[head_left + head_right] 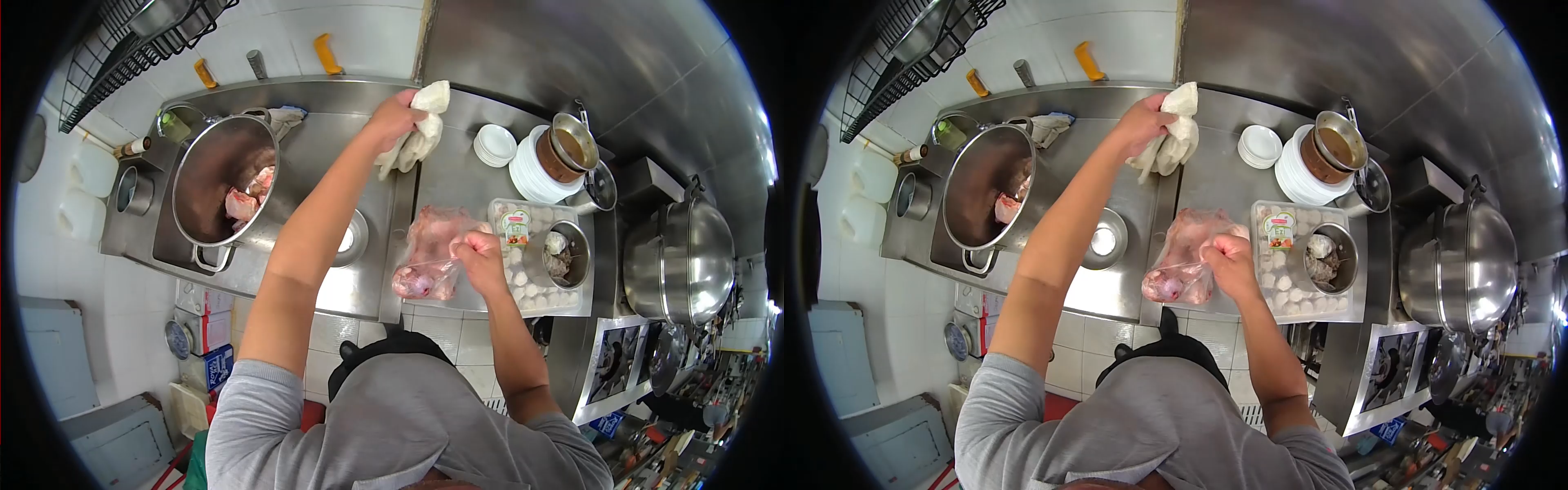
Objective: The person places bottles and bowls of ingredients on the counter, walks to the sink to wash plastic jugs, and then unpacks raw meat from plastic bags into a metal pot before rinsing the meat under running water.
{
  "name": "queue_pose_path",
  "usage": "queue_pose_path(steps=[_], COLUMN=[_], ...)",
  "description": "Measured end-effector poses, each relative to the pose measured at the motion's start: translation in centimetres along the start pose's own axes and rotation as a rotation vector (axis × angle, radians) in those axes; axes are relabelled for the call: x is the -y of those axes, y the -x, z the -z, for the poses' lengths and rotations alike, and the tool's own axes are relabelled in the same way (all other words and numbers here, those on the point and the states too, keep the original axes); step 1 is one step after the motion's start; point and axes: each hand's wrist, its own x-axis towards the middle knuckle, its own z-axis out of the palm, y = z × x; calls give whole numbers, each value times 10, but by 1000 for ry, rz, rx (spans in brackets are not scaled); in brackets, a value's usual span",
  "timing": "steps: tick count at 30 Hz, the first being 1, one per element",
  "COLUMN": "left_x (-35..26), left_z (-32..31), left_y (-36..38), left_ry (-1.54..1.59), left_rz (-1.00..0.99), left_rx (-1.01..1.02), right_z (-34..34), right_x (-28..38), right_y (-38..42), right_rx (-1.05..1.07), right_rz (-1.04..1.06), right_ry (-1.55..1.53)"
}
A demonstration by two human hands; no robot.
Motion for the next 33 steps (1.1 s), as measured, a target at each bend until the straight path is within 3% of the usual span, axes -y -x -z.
queue_pose_path(steps=[7,8,11,13,15,17,20,26,29,33], left_x=[-60,-52,-13,16,59,78,87,52,66,105], left_z=[-46,-48,-43,-42,-48,-66,-68,-71,-78,-85], left_y=[11,5,24,61,105,139,148,188,206,190], left_ry=[235,108,-879,-727,-762,-659,-865,-707,-840,-968], left_rz=[-110,-108,-339,-202,-340,-282,-321,-169,-323,-353], left_rx=[78,59,50,239,477,531,319,215,149,63], right_z=[4,5,10,11,17,25,32,28,28,30], right_x=[8,3,-3,6,-8,-11,-2,31,28,7], right_y=[9,10,12,14,6,-2,-14,-23,-27,-36], right_rx=[90,105,145,161,186,242,333,459,463,451], right_rz=[37,44,70,91,63,32,-5,117,36,-26], right_ry=[-28,-15,22,43,72,86,68,294,253,340])
